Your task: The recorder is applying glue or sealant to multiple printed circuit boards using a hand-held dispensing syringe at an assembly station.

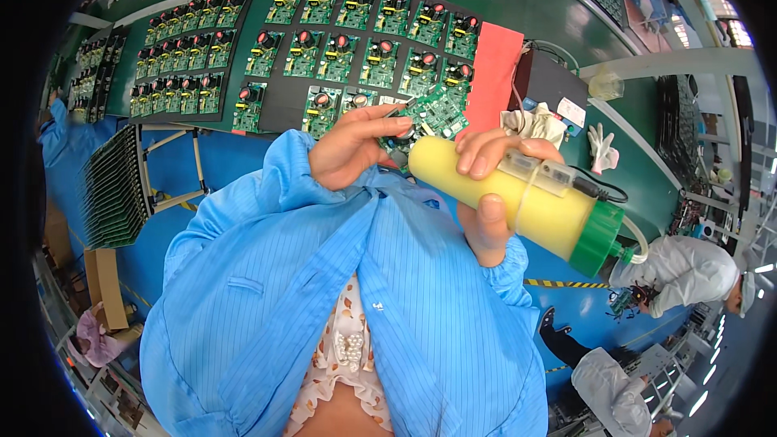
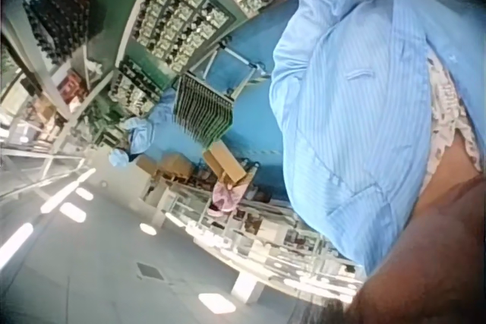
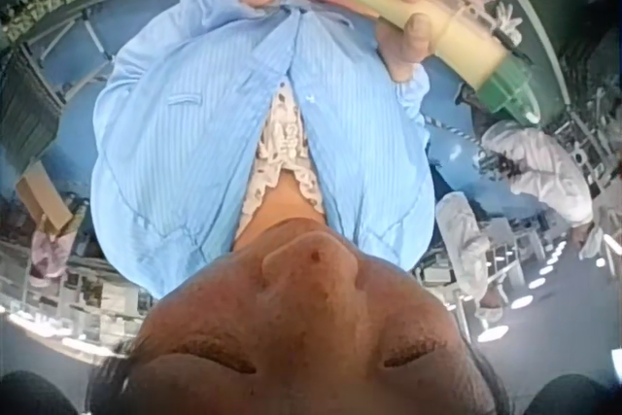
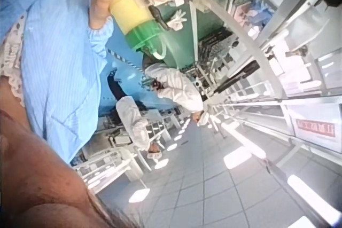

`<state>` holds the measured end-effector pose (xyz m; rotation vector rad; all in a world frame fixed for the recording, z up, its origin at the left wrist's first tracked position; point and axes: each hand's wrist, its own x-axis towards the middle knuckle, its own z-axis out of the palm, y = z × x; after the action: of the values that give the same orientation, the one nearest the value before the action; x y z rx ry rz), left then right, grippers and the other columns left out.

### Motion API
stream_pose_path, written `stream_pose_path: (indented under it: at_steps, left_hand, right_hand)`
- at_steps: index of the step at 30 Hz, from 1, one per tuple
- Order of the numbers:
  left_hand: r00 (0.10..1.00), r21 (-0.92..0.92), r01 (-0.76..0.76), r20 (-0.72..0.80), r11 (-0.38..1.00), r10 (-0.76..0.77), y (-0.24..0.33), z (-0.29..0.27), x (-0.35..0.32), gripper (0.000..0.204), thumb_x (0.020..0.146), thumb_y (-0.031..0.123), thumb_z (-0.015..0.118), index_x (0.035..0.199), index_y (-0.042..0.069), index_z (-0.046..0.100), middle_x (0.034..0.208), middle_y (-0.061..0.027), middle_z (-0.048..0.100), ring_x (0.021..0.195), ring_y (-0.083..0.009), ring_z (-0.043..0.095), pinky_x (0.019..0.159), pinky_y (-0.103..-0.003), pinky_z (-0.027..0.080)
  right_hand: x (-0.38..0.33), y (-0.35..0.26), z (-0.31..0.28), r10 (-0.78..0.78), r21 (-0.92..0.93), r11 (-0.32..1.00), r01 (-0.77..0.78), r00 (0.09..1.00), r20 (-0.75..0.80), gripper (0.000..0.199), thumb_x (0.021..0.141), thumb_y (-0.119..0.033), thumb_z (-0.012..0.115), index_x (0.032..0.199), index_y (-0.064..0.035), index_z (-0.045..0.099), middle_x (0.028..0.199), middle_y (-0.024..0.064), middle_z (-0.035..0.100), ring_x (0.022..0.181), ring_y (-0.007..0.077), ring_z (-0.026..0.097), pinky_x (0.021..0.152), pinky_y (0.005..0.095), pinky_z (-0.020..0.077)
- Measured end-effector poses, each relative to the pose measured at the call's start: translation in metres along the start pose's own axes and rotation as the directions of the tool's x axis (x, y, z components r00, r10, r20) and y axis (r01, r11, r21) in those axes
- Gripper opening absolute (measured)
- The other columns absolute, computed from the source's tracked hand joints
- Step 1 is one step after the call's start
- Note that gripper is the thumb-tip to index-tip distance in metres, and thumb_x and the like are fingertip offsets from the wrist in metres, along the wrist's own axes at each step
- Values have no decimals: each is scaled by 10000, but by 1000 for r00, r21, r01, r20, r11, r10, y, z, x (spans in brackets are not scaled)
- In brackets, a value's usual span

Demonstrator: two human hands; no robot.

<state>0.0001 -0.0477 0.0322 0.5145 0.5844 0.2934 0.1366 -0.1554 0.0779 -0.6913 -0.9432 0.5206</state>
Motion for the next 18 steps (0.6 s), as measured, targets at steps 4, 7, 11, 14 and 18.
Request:
stream_pose_path:
  at_steps: [4,7,11,14,18]
  left_hand:
    - [999,-13,46,14,999,-46,1,5,-3,352,851,109,606,1169,-7,512,1021,-101,594,887,-161,571,738,-332,493]
    - [1000,-14,31,-4,999,-31,-1,10,-5,338,848,109,611,1155,0,520,1010,-99,593,885,-158,569,726,-323,492]
    - [999,-24,22,-35,999,-23,-5,12,-3,320,844,108,619,1134,9,528,1000,-97,593,883,-154,567,714,-313,491]
    - [997,-58,34,-70,998,-38,-10,10,0,306,836,102,628,1114,18,531,999,-97,593,882,-153,566,710,-311,489]
    - [996,-79,48,-65,996,-53,-9,10,1,305,831,91,631,1110,22,527,1005,-97,593,888,-155,567,703,-310,491]
  right_hand:
    - [-4,2,-4,19,-33,999,-19,1000,12,537,750,-237,680,1184,-127,384,758,43,542,728,190,523,713,350,420]
    - [-7,4,-3,39,-72,997,-37,999,37,531,753,-272,678,1187,-152,396,761,27,530,729,169,508,723,339,398]
    - [-10,5,-4,53,-110,993,-46,997,59,525,755,-305,675,1187,-176,407,764,12,518,730,150,494,733,329,378]
    - [-12,5,-5,30,-112,993,-22,997,64,522,755,-300,677,1180,-173,404,765,16,520,732,154,498,732,331,381]
    - [-13,7,-8,16,-100,995,-9,998,65,521,753,-299,678,1178,-170,404,762,19,520,733,156,498,726,332,385]
